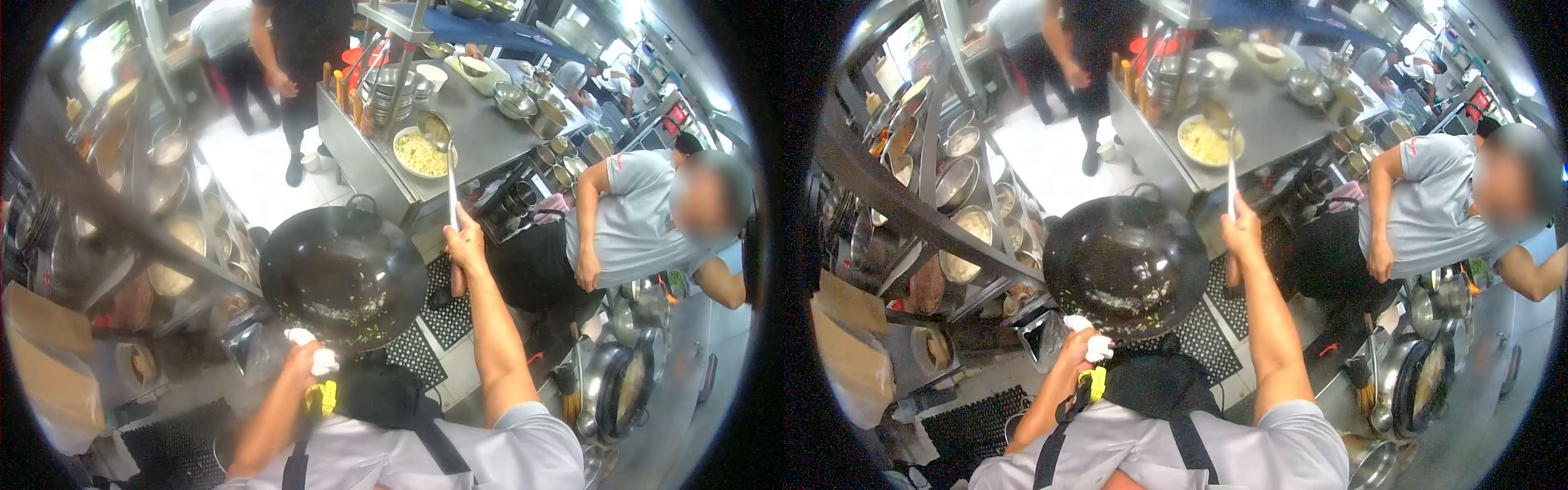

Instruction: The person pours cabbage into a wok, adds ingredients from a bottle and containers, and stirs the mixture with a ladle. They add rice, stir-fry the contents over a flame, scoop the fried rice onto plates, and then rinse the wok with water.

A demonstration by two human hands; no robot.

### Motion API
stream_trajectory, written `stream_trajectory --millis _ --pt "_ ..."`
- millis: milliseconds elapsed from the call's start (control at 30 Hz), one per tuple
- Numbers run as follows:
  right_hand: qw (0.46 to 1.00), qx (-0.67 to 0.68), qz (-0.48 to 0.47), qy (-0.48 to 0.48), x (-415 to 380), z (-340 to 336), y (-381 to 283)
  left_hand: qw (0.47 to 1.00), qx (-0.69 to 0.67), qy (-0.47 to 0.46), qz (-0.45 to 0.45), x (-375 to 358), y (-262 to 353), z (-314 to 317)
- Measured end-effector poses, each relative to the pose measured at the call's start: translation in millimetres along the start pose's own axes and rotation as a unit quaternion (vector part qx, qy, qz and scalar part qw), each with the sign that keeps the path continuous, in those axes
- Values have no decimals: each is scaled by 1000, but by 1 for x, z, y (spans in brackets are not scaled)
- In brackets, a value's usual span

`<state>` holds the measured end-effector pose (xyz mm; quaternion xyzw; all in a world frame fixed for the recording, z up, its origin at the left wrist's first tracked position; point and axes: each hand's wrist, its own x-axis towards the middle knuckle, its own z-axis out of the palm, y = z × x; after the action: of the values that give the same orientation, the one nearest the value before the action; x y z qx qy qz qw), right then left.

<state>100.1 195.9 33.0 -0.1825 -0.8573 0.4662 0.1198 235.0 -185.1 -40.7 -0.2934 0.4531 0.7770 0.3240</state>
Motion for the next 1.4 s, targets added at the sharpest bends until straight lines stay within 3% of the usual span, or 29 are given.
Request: stream_trajectory --millis 100,200,300,433,467,567,667,733,767,833,900,933,967,1067,1133,1233,1400 --pt "998 -60 -17 14 12 9 26 1000 9 -18 2 -7 -1 -3" --pt "993 -106 -42 6 8 2 10 999 25 -30 -26 -4 -6 -2" --pt "983 -135 -117 36 1 2 11 996 78 -31 -29 -2 -5 -5" --pt "956 -283 -77 2 -16 -15 -21 989 135 -46 -37 -28 10 18" --pt "961 -268 -71 10 -26 -18 -27 989 125 -50 -55 -27 10 12" --pt "950 -139 -237 149 -69 -20 -29 985 98 -82 -118 -17 14 -9" --pt "993 -32 -12 117 -140 -21 -46 976 118 -119 -139 -28 28 -24" --pt "983 38 -87 158 -182 -18 -31 968 163 -135 -131 -21 38 -45" --pt "977 164 23 133 -211 -17 -41 958 226 -112 -134 -41 59 -38" --pt "968 168 70 173 -257 -16 -59 942 234 -166 -177 -30 62 -63" --pt "954 195 65 221 -285 -11 -89 923 290 -210 -141 -15 76 -74" --pt "946 194 62 252 -298 -10 -98 888 367 -262 -85 -17 92 -72" --pt "938 193 64 282 -312 -7 -108 908 307 -257 -123 -27 102 -58" --pt "913 204 86 342 -349 7 -143 870 309 -349 -159 -32 134 -66" --pt "887 248 98 376 -369 5 -179 864 358 -325 -144 -60 172 -53" --pt "856 253 95 440 -416 -22 -197 835 383 -360 -164 -69 162 -28" --pt "783 181 83 589 -520 -29 -208 714 446 -496 -214 -64 122 5"
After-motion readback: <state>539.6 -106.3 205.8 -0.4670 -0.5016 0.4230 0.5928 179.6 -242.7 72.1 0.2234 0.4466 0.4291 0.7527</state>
